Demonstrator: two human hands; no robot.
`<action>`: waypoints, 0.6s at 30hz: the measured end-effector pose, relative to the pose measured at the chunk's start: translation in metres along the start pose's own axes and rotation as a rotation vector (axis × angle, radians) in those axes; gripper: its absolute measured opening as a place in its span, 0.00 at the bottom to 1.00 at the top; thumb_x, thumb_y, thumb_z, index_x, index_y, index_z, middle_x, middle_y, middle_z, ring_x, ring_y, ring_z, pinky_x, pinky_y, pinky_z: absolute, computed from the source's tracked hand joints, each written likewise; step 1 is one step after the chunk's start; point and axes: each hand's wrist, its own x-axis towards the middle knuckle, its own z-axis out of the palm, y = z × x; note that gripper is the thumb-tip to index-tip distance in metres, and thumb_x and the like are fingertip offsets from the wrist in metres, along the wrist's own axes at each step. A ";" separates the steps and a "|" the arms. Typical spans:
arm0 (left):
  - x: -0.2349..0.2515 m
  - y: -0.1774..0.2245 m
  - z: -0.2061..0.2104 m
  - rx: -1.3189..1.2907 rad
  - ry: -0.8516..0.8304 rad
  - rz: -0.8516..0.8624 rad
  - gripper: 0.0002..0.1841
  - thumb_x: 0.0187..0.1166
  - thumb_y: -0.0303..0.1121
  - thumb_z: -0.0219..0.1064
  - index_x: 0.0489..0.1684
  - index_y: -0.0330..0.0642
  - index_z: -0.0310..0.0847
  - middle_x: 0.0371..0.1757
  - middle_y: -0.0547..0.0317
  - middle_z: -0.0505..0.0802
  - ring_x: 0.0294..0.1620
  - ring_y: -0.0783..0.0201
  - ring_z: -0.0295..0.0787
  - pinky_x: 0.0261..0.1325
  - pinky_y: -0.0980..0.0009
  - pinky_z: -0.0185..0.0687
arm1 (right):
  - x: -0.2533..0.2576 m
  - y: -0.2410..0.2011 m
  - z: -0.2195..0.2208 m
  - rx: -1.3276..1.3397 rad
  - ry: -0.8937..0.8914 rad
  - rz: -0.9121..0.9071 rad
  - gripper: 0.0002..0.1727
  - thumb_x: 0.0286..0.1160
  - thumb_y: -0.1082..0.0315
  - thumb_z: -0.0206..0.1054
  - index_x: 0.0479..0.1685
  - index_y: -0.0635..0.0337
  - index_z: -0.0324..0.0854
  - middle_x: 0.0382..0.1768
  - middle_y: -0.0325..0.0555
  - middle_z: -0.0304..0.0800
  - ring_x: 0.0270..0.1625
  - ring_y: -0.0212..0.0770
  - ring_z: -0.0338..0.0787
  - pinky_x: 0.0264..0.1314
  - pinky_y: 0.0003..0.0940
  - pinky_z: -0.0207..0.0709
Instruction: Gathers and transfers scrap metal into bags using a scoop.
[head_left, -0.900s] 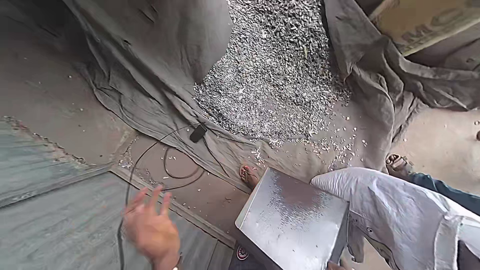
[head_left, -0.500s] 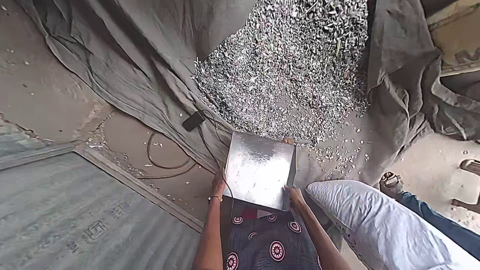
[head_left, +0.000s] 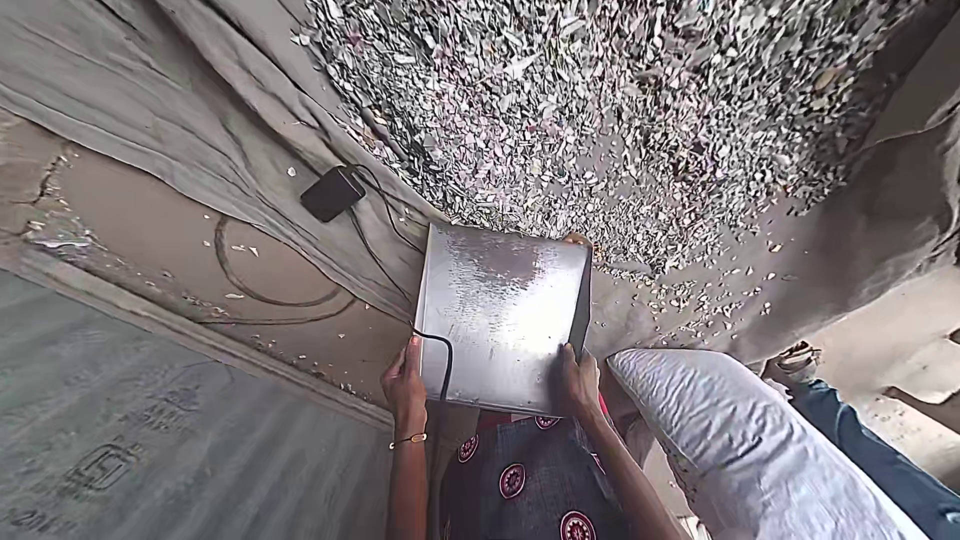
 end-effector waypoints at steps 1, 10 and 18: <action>-0.002 0.000 0.002 -0.024 0.008 -0.012 0.20 0.87 0.39 0.64 0.51 0.24 0.87 0.56 0.44 0.93 0.58 0.67 0.86 0.69 0.64 0.76 | 0.002 -0.009 -0.008 -0.023 -0.006 -0.023 0.22 0.93 0.59 0.55 0.63 0.70 0.83 0.51 0.68 0.91 0.59 0.64 0.89 0.65 0.63 0.73; -0.002 0.032 0.060 -0.123 0.095 0.007 0.22 0.89 0.41 0.62 0.60 0.25 0.85 0.62 0.43 0.91 0.63 0.67 0.86 0.71 0.67 0.77 | 0.094 -0.052 -0.021 0.055 -0.076 -0.139 0.20 0.93 0.58 0.55 0.50 0.68 0.85 0.38 0.59 0.88 0.45 0.54 0.88 0.53 0.55 0.77; 0.069 0.106 0.171 -0.181 -0.084 0.298 0.25 0.93 0.38 0.54 0.80 0.29 0.72 0.80 0.40 0.80 0.81 0.63 0.76 0.85 0.66 0.67 | 0.200 -0.151 -0.072 0.173 0.081 -0.323 0.24 0.92 0.53 0.56 0.41 0.67 0.83 0.29 0.51 0.83 0.34 0.45 0.85 0.44 0.49 0.78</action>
